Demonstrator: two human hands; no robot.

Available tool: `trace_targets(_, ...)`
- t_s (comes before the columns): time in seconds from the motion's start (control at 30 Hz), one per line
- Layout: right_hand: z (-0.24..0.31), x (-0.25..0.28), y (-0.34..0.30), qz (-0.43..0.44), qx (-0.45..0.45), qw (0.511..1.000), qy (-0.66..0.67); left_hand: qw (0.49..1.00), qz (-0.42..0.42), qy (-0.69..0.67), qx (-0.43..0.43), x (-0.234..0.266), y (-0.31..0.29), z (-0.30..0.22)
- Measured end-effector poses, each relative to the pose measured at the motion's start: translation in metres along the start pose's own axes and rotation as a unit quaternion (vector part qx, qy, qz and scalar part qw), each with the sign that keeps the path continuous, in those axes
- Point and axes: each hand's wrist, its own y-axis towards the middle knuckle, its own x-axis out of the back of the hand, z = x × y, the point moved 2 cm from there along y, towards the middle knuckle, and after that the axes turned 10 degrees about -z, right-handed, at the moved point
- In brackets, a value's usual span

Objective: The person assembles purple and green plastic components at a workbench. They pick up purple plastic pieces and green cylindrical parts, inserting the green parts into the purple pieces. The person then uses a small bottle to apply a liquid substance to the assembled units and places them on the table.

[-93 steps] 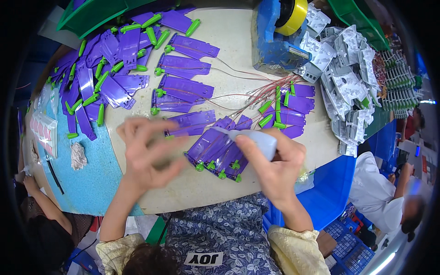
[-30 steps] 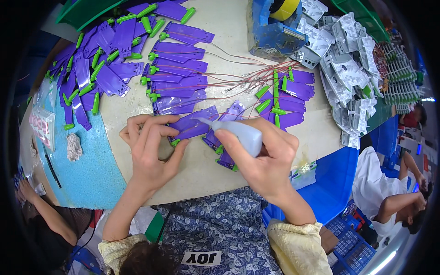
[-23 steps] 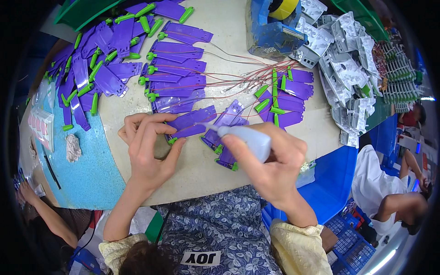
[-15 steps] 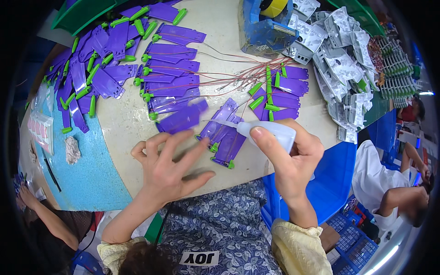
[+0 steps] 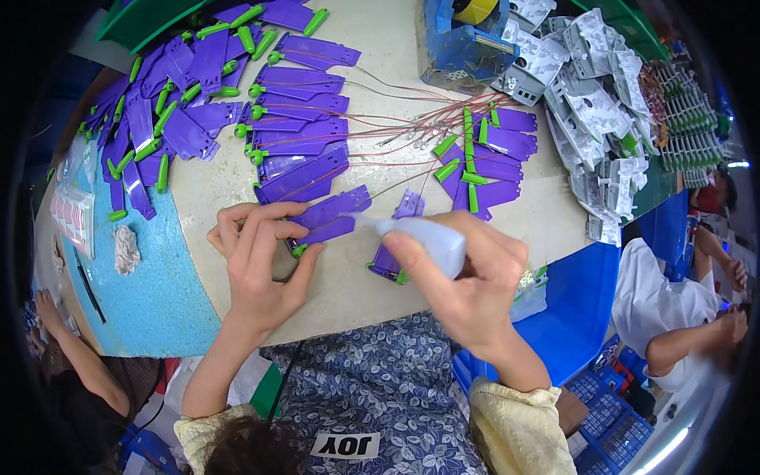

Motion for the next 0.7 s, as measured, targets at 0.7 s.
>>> trace_targets(0.7, -0.001, -0.002, -0.027, 0.023, 0.026, 0.999, 0.000, 1.000, 0.007, 0.004, 0.005, 0.007, -0.035, -0.022)
